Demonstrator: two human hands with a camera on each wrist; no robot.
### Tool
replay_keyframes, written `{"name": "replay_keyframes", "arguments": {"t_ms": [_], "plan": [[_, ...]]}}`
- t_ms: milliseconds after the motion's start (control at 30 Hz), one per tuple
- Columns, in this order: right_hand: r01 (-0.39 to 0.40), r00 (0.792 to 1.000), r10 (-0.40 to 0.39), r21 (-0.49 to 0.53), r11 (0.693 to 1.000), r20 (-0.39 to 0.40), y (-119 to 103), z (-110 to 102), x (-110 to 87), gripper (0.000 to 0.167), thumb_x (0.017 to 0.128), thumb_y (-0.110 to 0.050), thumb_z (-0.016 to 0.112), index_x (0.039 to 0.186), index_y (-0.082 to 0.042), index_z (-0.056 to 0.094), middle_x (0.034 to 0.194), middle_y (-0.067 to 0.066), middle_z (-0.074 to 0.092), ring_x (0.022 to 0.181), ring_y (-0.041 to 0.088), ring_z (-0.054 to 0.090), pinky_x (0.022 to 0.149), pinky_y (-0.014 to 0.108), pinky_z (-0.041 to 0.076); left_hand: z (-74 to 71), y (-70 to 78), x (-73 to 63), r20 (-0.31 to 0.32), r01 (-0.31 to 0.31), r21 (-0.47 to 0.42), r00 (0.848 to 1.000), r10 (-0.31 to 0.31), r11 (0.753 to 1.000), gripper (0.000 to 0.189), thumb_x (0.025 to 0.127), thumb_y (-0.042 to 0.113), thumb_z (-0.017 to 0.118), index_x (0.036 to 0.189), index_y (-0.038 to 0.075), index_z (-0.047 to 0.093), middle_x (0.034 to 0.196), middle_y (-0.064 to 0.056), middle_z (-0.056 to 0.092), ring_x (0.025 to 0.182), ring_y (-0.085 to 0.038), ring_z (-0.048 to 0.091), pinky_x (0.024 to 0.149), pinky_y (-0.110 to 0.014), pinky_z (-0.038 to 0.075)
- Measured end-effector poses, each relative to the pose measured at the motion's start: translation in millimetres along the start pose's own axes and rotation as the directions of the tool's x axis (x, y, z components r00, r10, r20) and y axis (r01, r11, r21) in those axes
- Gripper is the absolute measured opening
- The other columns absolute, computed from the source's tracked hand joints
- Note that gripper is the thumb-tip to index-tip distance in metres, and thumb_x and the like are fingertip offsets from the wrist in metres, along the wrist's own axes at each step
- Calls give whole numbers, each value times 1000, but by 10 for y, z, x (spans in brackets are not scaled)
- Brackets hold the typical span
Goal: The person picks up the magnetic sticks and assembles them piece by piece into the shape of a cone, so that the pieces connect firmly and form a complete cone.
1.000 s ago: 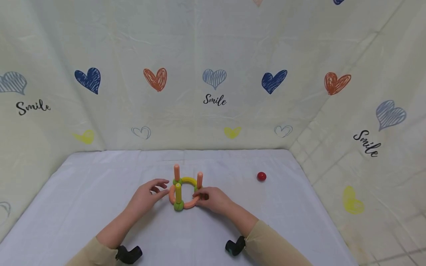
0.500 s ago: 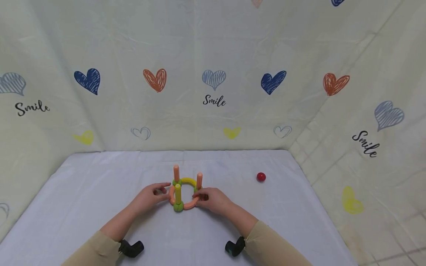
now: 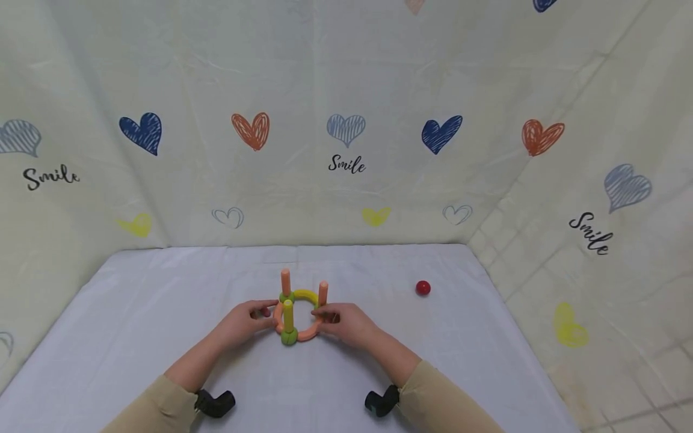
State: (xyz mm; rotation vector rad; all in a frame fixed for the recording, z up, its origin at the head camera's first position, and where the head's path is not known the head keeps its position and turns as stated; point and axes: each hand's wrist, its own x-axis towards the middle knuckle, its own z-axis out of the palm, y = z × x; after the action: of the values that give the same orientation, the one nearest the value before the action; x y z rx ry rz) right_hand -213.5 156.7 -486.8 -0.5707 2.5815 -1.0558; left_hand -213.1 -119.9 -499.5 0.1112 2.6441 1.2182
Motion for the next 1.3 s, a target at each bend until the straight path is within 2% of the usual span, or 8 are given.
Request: {"name": "replay_keyframes", "arguments": {"t_ms": [200,400,567,767,900,1133,1300], "plan": [[-10,1000,10,-6,1000,-19,19,-78,-34,27,91,-28,74,117,-25,74,84,-8,62,77,14,55,64,28,48,-33,12,4,21,11,-21,1000,-10,1000,52,84,34,80,131,18,66,98,1,60,85,-19,50,71,-33,41],[-80,996,80,4,997,-33,94,-212,-124,28,90,-31,74,117,-27,73,86,-7,62,78,16,57,66,31,49,-60,-9,8,60,22,-18,998,-21,1000,56,82,36,81,133,21,65,99,2,59,88,-19,50,73,-34,41],[-134,985,136,23,991,-106,226,-422,-239,29,89,-28,76,117,-22,74,87,-5,63,78,18,57,66,33,50,-62,-21,17,68,15,-19,998,-13,1000,56,81,34,82,133,21,64,99,2,59,88,-19,50,73,-35,41],[-182,958,180,12,983,-224,516,-784,-403,33,89,-30,76,119,-20,73,94,-2,64,84,19,56,67,32,49,-36,-34,43,61,5,-25,998,-3,1000,56,81,33,82,133,20,65,98,2,59,87,-19,50,72,-34,41],[-200,938,186,-18,980,-294,690,-1034,-507,39,91,-33,73,124,-13,70,99,1,64,88,20,54,68,32,46,-30,-51,39,56,5,-28,998,-3,1000,56,81,33,83,132,20,65,98,2,58,86,-19,50,72,-34,41],[-258,906,246,12,966,-345,893,-1367,-663,48,95,-40,67,131,-10,64,112,8,64,96,24,54,73,33,47,-48,-59,25,58,2,-48,998,1,999,56,80,34,83,132,22,65,99,1,58,86,-18,49,73,-34,40],[-347,867,324,9,938,-379,966,-1487,-695,53,99,-45,58,137,-9,59,127,15,58,108,31,53,77,36,48,-53,-48,27,60,8,-53,998,-5,999,58,79,36,83,132,23,65,99,1,58,85,-18,49,71,-34,39]]}}
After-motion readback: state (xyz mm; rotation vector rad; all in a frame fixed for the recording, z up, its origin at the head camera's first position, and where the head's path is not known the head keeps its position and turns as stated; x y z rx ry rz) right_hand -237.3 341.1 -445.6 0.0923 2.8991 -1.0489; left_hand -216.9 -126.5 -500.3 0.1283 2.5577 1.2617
